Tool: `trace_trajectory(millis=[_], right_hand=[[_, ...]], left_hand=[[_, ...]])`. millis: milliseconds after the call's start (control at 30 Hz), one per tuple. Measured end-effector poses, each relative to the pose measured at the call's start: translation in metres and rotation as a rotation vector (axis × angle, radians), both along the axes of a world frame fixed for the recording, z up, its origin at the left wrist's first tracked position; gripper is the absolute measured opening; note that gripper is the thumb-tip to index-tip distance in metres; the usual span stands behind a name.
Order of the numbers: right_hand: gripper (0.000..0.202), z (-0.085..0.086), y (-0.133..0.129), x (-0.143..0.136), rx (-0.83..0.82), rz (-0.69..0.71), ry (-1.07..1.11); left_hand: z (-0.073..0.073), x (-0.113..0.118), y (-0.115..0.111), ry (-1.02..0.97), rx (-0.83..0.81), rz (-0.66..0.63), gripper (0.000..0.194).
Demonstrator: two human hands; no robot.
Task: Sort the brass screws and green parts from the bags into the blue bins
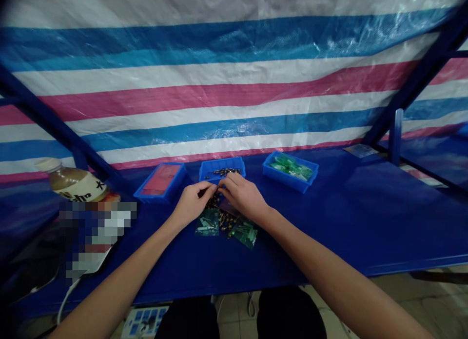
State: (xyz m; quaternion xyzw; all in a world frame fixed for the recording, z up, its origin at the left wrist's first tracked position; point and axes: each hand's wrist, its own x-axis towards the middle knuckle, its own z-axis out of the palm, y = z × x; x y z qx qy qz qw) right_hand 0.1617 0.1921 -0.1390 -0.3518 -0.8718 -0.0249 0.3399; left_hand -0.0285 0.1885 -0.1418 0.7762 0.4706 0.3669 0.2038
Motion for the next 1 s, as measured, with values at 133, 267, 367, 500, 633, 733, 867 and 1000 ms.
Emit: trace_trajectory(millis=[133,267,367,500,633,733,867,1000], right_hand=[[0.013,-0.0007,0.0010,0.0024,-0.041,0.044,0.031],[0.010,-0.0016,0.0019,0.0043,-0.082,0.082,0.070],[0.008,-0.0027,0.0027,0.0047,-0.115,0.111,0.107],[0.008,-0.0022,0.0028,0.0046,-0.151,0.135,0.145],[0.009,0.0001,0.0017,0.0042,-0.170,0.134,0.148],[0.009,0.0003,0.0020,0.0044,-0.174,0.134,0.142],[0.015,-0.0012,0.0038,0.0051,-0.178,0.074,0.178],[0.011,-0.0011,0.0030,0.0040,-0.196,0.077,0.166]], left_hand=[[0.0033,0.0000,-0.0025,-0.007,-0.015,-0.048,0.036],[0.0076,-0.0008,-0.0046,-0.006,-0.007,-0.096,0.038],[0.0090,-0.0021,-0.0046,-0.004,-0.010,-0.117,0.036],[0.0085,-0.0036,-0.0038,-0.018,-0.026,-0.137,0.029],[0.0066,-0.0022,-0.0035,-0.030,-0.041,-0.116,0.026],[0.0049,-0.0001,-0.0033,-0.062,-0.042,-0.060,0.024],[0.0031,0.0011,-0.0027,-0.165,-0.008,0.035,0.023],[0.0023,0.0016,-0.0027,-0.233,0.025,0.046,0.025]])
